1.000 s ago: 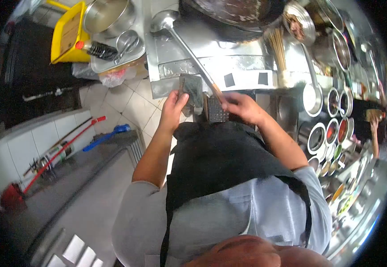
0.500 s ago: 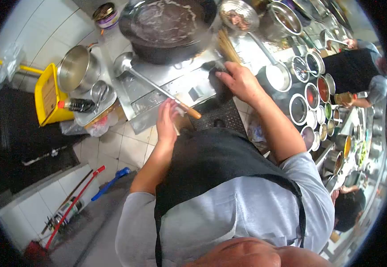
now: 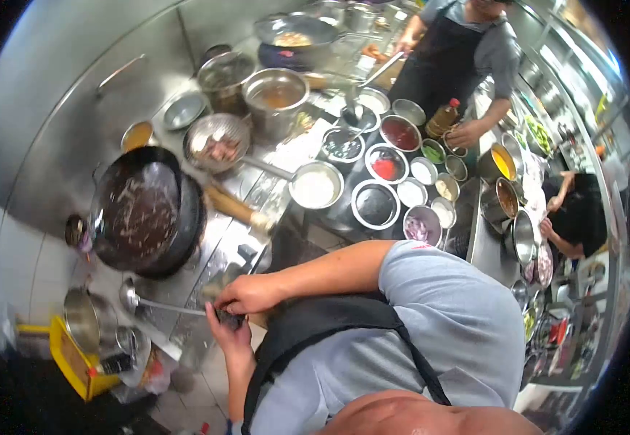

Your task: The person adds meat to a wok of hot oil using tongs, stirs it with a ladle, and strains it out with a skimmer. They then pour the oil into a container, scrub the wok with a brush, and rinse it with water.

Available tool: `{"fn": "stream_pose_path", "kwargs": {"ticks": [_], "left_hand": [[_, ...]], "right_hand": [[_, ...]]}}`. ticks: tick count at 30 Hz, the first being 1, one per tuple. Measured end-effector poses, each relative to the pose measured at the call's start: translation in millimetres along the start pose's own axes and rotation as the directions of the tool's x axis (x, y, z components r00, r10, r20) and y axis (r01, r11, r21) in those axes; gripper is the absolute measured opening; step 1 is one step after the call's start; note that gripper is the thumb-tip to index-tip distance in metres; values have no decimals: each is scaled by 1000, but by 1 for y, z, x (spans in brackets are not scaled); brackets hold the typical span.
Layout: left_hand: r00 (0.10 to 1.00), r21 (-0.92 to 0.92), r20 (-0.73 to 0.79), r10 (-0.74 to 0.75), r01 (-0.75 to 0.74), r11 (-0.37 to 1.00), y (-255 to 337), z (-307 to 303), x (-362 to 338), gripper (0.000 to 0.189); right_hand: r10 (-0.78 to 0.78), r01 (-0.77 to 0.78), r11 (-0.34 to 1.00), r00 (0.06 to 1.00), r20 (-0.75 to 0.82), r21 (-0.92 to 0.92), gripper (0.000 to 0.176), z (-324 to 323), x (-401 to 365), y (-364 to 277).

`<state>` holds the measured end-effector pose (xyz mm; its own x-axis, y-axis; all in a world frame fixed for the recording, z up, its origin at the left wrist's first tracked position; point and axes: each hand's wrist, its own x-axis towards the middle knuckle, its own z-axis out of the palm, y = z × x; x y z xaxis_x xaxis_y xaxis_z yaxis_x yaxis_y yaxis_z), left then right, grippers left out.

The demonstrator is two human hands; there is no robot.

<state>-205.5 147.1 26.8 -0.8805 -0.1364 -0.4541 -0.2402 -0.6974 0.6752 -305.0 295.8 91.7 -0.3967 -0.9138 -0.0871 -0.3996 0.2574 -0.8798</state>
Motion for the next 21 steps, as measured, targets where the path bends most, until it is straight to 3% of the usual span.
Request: {"fn": "stream_pose_path", "kwargs": {"ticks": [1,2,4,5,6,7,8,9,10,13,14,15,16,17,18,19,20,21], "left_hand": [[999,-181,-50,-20,11,983,-7,-1,-4,52],[998,-42,-14,65,-65,997,-16,-14,-4,51],[998,-41,16,67,-66,997,-11,12,-21,57],[975,103,132,178,-192,976,-15,11,-25,61],[929,231,256,266,-326,917,-17,14,-30,66],[960,91,215,182,-205,974,-11,37,-41,75],[959,98,209,189,-213,972,-16,36,-35,75],[953,88,242,184,-210,974,-20,35,-26,76],[947,78,266,180,-207,975,-22,31,-25,77],[939,213,191,288,-325,921,-10,56,-30,76],[926,281,174,336,-374,884,-6,64,-31,76],[897,341,286,338,-425,838,1,64,-29,73],[895,357,298,331,-426,831,2,67,-28,73],[909,217,267,320,-380,899,4,74,-23,69],[922,68,240,303,-327,942,8,84,-19,66],[921,85,257,294,-325,942,16,90,-18,66],[873,295,237,427,-483,824,26,96,-18,61],[796,483,250,551,-596,642,36,103,-19,56]], "right_hand": [[-22,12,999,974,-227,-49,46,-6,-13,-1],[-62,17,994,900,-432,-107,46,-12,-25,-2],[-13,-32,997,846,-533,-74,43,-18,-35,11],[39,-70,997,792,-609,-27,40,-22,-38,21],[32,-63,998,790,-612,-30,40,-32,-40,30],[178,-95,961,933,-314,261,37,-42,-39,41],[214,-209,841,976,49,500,33,-49,-36,52],[101,-115,873,993,55,474,31,-58,-34,52],[82,-107,872,994,73,478,31,-61,-33,50],[13,135,872,955,-297,471,36,-75,-43,32],[12,143,870,950,-311,471,36,-77,-44,32],[-8,114,799,984,-179,590,36,-81,-43,28],[-49,70,717,998,-50,694,36,-85,-46,25],[-9,-66,755,994,112,653,35,-95,-50,25],[-18,-43,752,996,86,657,35,-103,-57,15],[-9,29,868,999,-42,496,34,-110,-64,6],[-16,69,948,985,-169,312,33,-112,-71,3],[-172,284,875,940,-296,392,35,-104,-67,14]]}}
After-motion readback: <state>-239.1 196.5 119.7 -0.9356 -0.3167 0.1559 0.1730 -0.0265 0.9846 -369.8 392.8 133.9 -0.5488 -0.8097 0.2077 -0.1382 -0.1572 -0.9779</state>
